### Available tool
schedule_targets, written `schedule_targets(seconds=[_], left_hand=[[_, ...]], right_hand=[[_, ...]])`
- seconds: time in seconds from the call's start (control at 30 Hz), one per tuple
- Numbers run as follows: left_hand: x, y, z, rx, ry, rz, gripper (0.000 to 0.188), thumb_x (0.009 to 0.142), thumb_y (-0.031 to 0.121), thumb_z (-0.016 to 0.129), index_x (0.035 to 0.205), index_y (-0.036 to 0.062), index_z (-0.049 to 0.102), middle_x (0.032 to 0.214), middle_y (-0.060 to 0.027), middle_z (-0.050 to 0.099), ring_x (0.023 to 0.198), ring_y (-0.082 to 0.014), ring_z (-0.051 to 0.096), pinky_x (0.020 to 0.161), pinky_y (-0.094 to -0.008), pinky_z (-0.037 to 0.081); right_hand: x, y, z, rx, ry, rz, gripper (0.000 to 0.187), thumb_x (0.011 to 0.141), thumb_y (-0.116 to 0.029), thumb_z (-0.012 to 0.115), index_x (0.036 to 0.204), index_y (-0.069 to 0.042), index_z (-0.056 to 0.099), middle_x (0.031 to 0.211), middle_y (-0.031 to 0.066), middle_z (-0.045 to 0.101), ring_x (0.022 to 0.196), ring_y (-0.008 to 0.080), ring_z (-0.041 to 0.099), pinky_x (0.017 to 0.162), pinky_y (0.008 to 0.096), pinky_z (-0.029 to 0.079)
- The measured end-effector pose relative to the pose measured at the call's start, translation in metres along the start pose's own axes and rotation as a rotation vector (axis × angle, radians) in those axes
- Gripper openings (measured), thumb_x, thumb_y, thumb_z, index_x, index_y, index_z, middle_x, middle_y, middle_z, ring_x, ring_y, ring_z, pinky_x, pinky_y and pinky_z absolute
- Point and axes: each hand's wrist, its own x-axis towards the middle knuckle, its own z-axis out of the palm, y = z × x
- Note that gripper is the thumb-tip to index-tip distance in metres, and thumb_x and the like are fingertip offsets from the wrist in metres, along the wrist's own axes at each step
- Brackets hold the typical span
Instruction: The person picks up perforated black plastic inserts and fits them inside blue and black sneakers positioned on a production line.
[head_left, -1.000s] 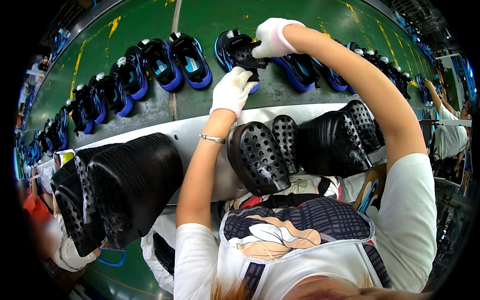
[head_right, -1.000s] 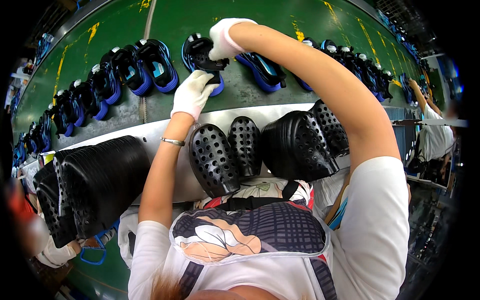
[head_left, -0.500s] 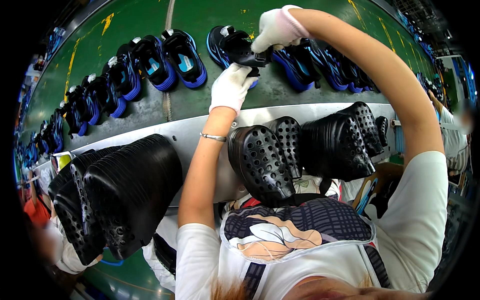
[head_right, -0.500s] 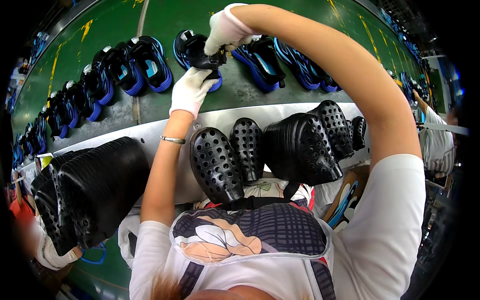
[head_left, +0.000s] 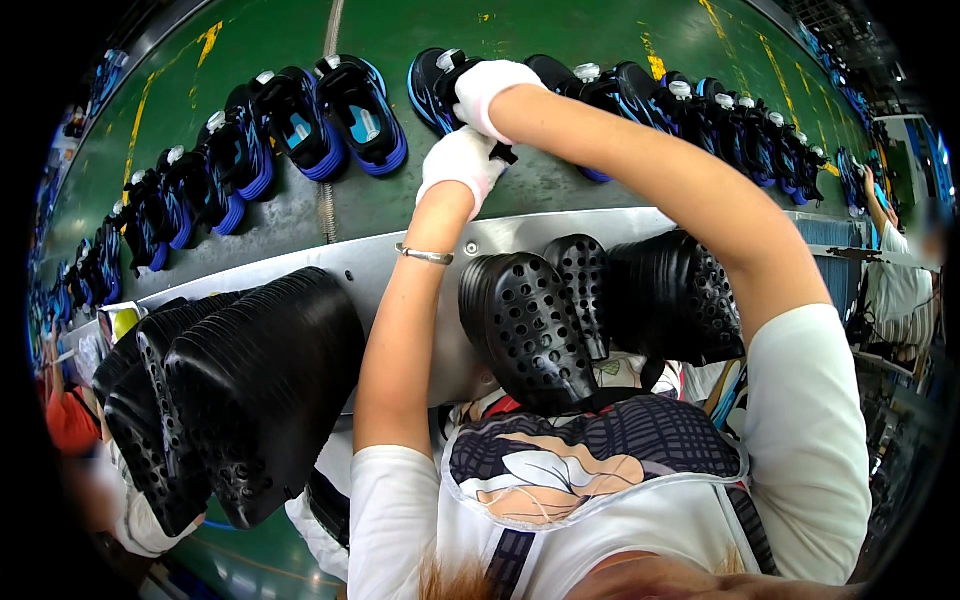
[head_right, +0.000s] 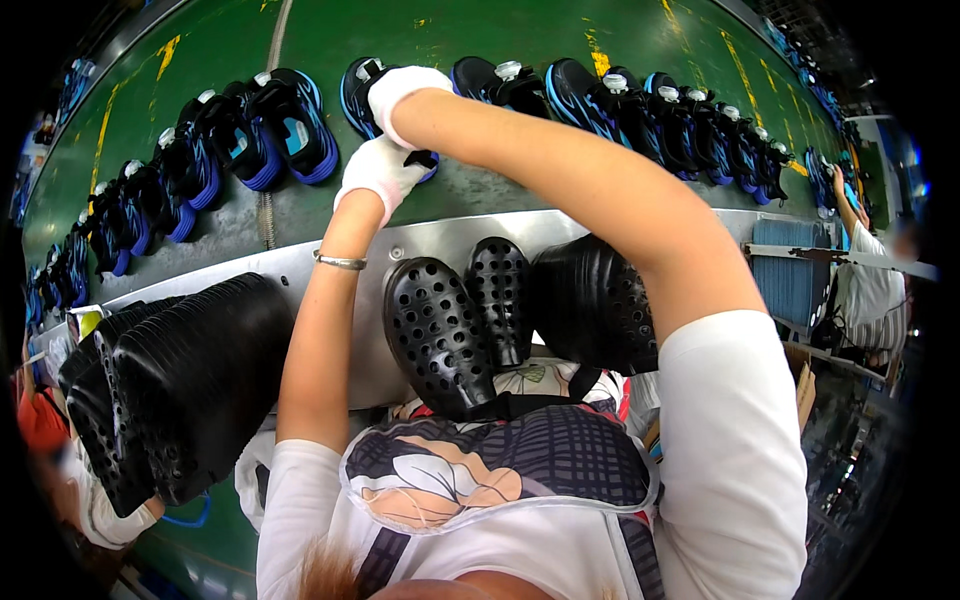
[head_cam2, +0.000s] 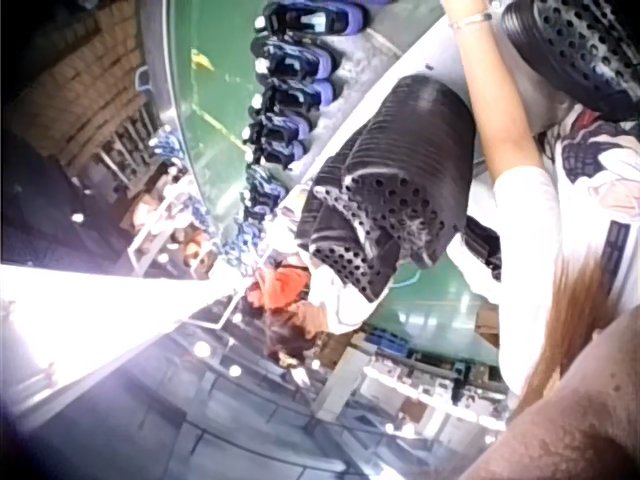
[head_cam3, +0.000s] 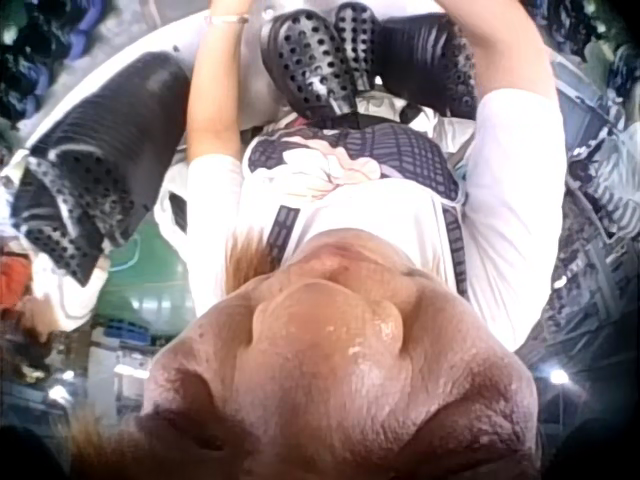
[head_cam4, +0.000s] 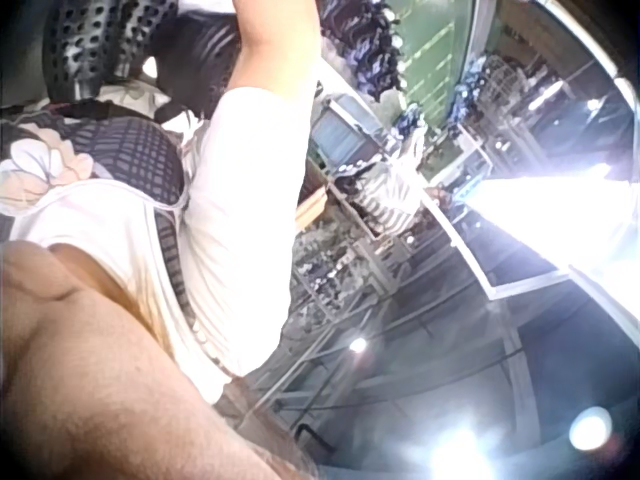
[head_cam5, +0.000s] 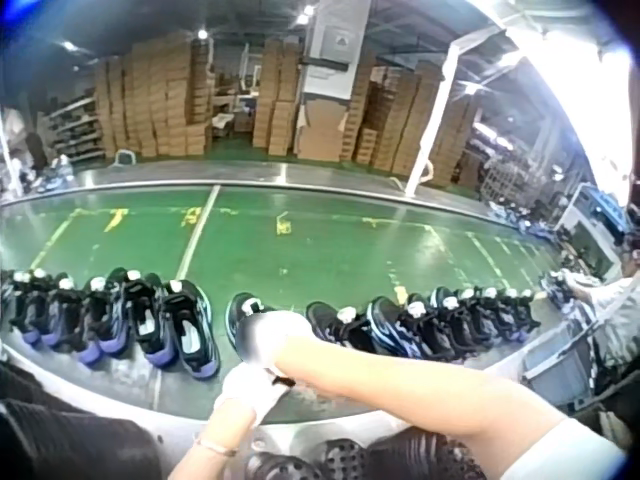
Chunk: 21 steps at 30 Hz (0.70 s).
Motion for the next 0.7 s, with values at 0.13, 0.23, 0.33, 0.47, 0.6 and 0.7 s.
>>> schedule_targets(seconds=[0.13, 0.23, 0.33, 0.47, 0.6, 0.7], left_hand=[[0.009, -0.004, 0.004, 0.156, -0.095, -0.004, 0.034, 0.084, 0.035, 0.055, 0.102, 0.0090, 0.067, 0.103, -0.0189, 0.065, 0.096, -0.0366, 0.061, 0.085, -0.0432, 0.050], [0.005, -0.001, 0.003, 0.082, -0.034, -0.003, 0.033, 0.084, 0.035, 0.056, 0.100, 0.0091, 0.068, 0.104, -0.0190, 0.065, 0.095, -0.0367, 0.062, 0.084, -0.0430, 0.050], [0.004, 0.008, -0.006, 0.040, -0.086, -0.088, 0.031, 0.083, 0.030, 0.060, 0.103, 0.0081, 0.068, 0.107, -0.0177, 0.065, 0.097, -0.0351, 0.063, 0.085, -0.0425, 0.051], [-0.001, 0.009, -0.009, 0.011, -0.073, -0.147, 0.030, 0.083, 0.028, 0.061, 0.105, 0.0093, 0.068, 0.107, -0.0180, 0.065, 0.098, -0.0359, 0.063, 0.085, -0.0423, 0.052], [-0.007, 0.004, -0.012, 0.044, -0.047, -0.092, 0.033, 0.083, 0.027, 0.060, 0.111, 0.0098, 0.065, 0.112, -0.0175, 0.064, 0.102, -0.0359, 0.060, 0.088, -0.0417, 0.051], [-0.001, 0.004, -0.016, 0.053, -0.127, -0.149, 0.034, 0.082, 0.025, 0.060, 0.113, 0.0107, 0.065, 0.114, -0.0166, 0.063, 0.104, -0.0344, 0.060, 0.090, -0.0406, 0.050]], right_hand=[[0.002, -0.006, -0.015, -0.058, -0.189, -0.008, 0.030, 0.085, -0.019, 0.059, 0.108, -0.003, 0.068, 0.104, 0.0200, 0.067, 0.095, 0.0339, 0.066, 0.079, 0.0407, 0.054], [0.005, -0.006, -0.005, -0.086, -0.076, -0.064, 0.032, 0.076, -0.006, 0.065, 0.108, -0.001, 0.068, 0.109, 0.0169, 0.068, 0.097, 0.0325, 0.067, 0.081, 0.0381, 0.054], [0.014, 0.000, 0.009, 0.020, 0.028, -0.024, 0.031, 0.077, -0.007, 0.064, 0.108, -0.003, 0.068, 0.107, 0.0175, 0.068, 0.097, 0.0332, 0.067, 0.081, 0.0391, 0.054], [0.017, -0.003, 0.018, 0.017, 0.089, -0.048, 0.027, 0.077, -0.007, 0.064, 0.104, -0.002, 0.067, 0.105, 0.0168, 0.069, 0.095, 0.0332, 0.067, 0.079, 0.0393, 0.055], [0.013, -0.016, 0.001, 0.012, 0.003, -0.045, 0.027, 0.080, -0.008, 0.062, 0.106, -0.003, 0.066, 0.108, 0.0157, 0.068, 0.095, 0.0312, 0.067, 0.080, 0.0383, 0.055], [0.015, -0.017, 0.003, 0.054, 0.038, -0.035, 0.025, 0.083, -0.009, 0.060, 0.107, -0.004, 0.065, 0.108, 0.0158, 0.068, 0.095, 0.0314, 0.067, 0.080, 0.0395, 0.055]])
